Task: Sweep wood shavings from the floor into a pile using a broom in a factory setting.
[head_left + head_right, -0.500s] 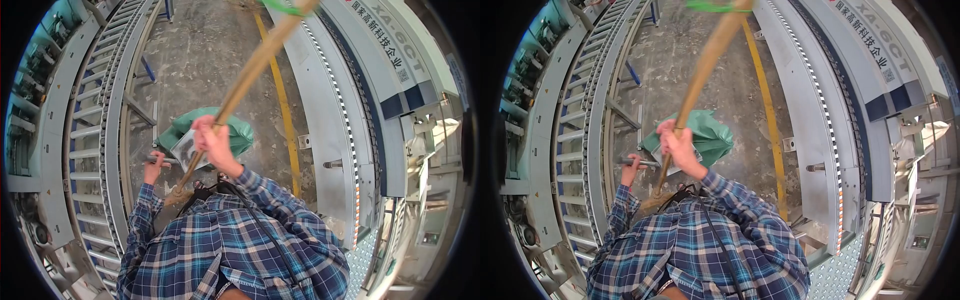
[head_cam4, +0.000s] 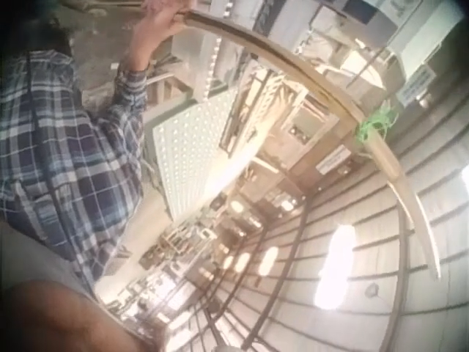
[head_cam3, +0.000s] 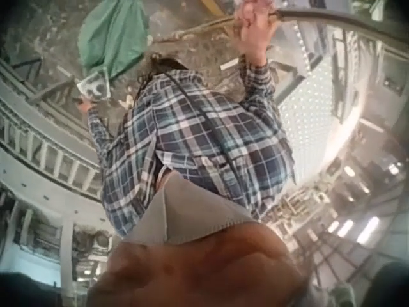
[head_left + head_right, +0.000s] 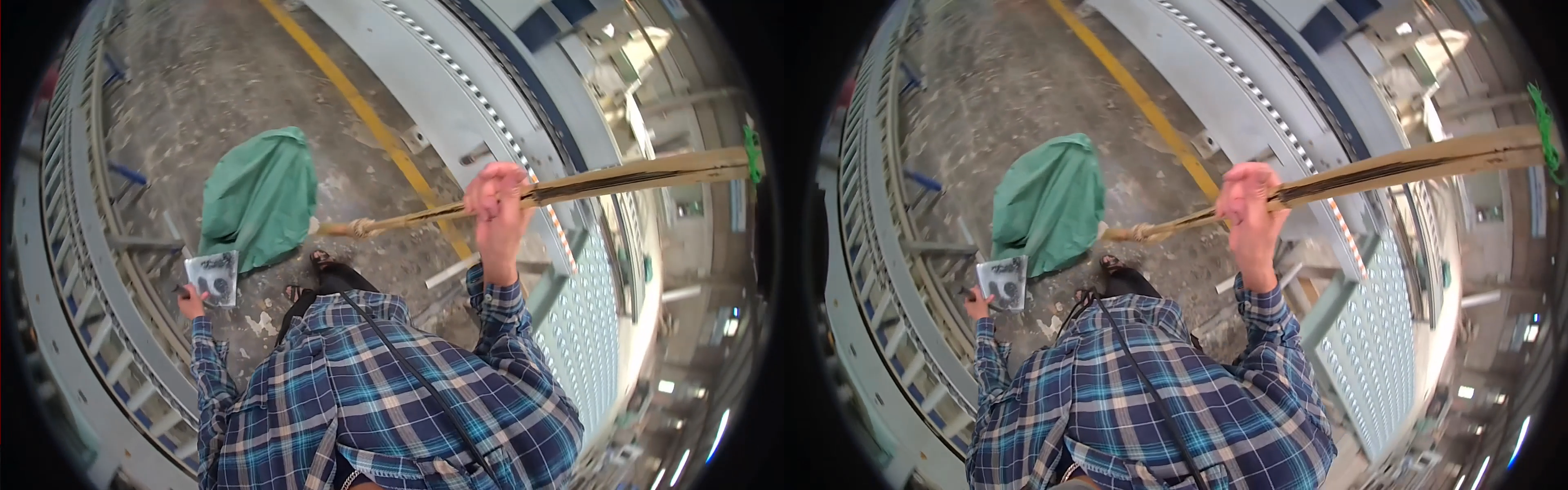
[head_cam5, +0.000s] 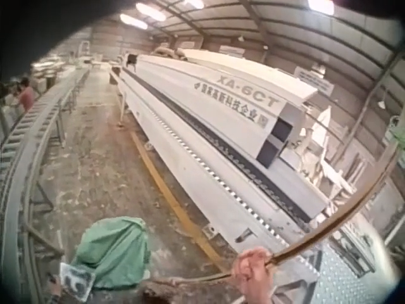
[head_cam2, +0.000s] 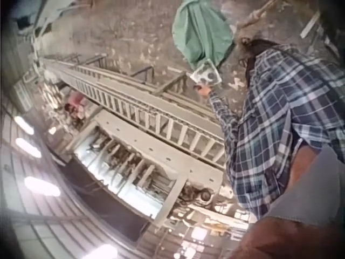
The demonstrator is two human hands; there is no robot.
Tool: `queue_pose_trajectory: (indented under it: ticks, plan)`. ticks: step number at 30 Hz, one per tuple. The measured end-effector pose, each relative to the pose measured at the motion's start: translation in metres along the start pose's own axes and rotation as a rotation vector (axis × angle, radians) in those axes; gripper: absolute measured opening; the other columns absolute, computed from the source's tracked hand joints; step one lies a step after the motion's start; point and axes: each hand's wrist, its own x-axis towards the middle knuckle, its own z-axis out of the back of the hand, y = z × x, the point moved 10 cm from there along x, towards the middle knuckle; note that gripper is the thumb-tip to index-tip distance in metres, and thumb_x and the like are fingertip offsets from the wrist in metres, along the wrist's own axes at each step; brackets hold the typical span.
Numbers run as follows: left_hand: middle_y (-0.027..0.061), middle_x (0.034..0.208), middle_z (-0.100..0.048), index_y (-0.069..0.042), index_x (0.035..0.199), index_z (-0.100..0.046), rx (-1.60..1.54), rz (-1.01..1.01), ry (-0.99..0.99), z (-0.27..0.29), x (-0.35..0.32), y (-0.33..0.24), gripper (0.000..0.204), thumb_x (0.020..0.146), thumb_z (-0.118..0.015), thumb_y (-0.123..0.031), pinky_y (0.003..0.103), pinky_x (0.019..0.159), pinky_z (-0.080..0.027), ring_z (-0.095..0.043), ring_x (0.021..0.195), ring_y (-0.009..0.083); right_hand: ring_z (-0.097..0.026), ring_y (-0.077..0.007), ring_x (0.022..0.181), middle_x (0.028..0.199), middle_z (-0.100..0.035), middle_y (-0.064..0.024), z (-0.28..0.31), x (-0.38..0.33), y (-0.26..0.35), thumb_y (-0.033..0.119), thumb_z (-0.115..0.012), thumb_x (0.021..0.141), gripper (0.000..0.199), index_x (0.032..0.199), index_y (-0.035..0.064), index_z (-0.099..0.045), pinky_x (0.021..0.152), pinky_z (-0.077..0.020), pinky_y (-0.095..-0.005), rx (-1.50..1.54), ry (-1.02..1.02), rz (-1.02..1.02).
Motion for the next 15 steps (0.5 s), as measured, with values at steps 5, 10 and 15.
queue_pose_trajectory:
  ticks: [5,10,15]
  plan:
    - [0.0119,0.081,-0.058,0.007,0.087,-0.057,-0.104,0.169,-0.106,0.021,0.027,0.037,0.033,0.079,-0.071,-0.022,0.032,0.044,-0.056,-0.054,0.054,0.0182,-0.027,-0.0056,0.042,0.051,-0.028,0.005,0.105,-0.012,0.019,0.039,-0.04,0.099,0.044,0.087,-0.0021,-0.053,0.043,-0.0301,-0.0237,-0.132,-0.326,0.081]
    - [0.0044,0.083,-0.057,-0.004,0.099,-0.056,-0.209,0.447,-0.057,0.0,0.024,0.045,0.033,0.08,-0.07,-0.027,0.026,0.036,-0.041,-0.062,0.061,0.0207,-0.03,-0.0063,0.043,0.052,-0.031,0.0039,0.179,-0.027,0.005,0.035,-0.045,0.098,0.042,0.087,-0.0041,-0.054,0.048,-0.0368,-0.0239,-0.292,-0.468,0.058]
    - [0.0115,0.095,-0.062,-0.003,0.105,-0.057,0.113,0.457,-0.083,-0.023,0.034,0.015,0.044,0.075,-0.07,-0.032,0.03,0.044,-0.045,-0.066,0.071,0.0232,-0.035,-0.0062,0.048,0.056,-0.035,0.0036,0.263,-0.036,-0.017,0.03,-0.051,0.097,0.033,0.091,-0.0025,-0.056,0.054,-0.0414,-0.0239,-0.432,-0.731,0.026]
